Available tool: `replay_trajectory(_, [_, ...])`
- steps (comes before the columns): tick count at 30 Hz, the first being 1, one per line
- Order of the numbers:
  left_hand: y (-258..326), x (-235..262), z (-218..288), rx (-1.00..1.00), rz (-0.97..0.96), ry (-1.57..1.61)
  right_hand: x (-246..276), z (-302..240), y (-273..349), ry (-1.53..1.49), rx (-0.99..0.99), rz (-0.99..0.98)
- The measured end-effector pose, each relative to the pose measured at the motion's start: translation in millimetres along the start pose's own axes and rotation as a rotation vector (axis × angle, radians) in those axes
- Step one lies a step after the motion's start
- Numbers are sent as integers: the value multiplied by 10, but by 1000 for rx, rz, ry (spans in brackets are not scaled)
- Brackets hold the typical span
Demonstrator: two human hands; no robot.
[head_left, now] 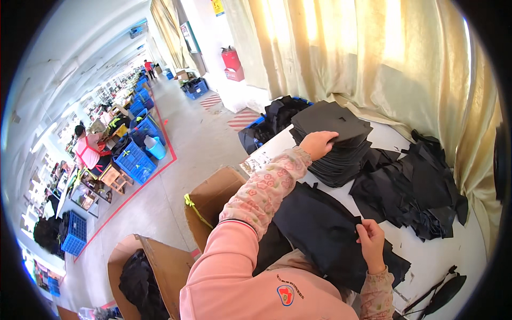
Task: Sorting and stacking black fabric panels from a pile on a workbench.
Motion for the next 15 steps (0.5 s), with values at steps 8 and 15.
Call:
replay_trajectory(8, [491, 881, 1279, 73, 327, 423, 181, -269, -137, 352, 524, 412])
replay_trajectory(15, [982, 607, 1421, 236, 45, 651, 93, -373, -426, 188, 472, 391])
Point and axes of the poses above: each hand's wrist, its own y-axis away from the middle knuckle, its own x-axis out of the back of the hand, z = x × y, the point moved 2 cm from there along -y, towards the middle knuckle, and after that the axes turned 4 degrees about -y, right-handed, at the moved point
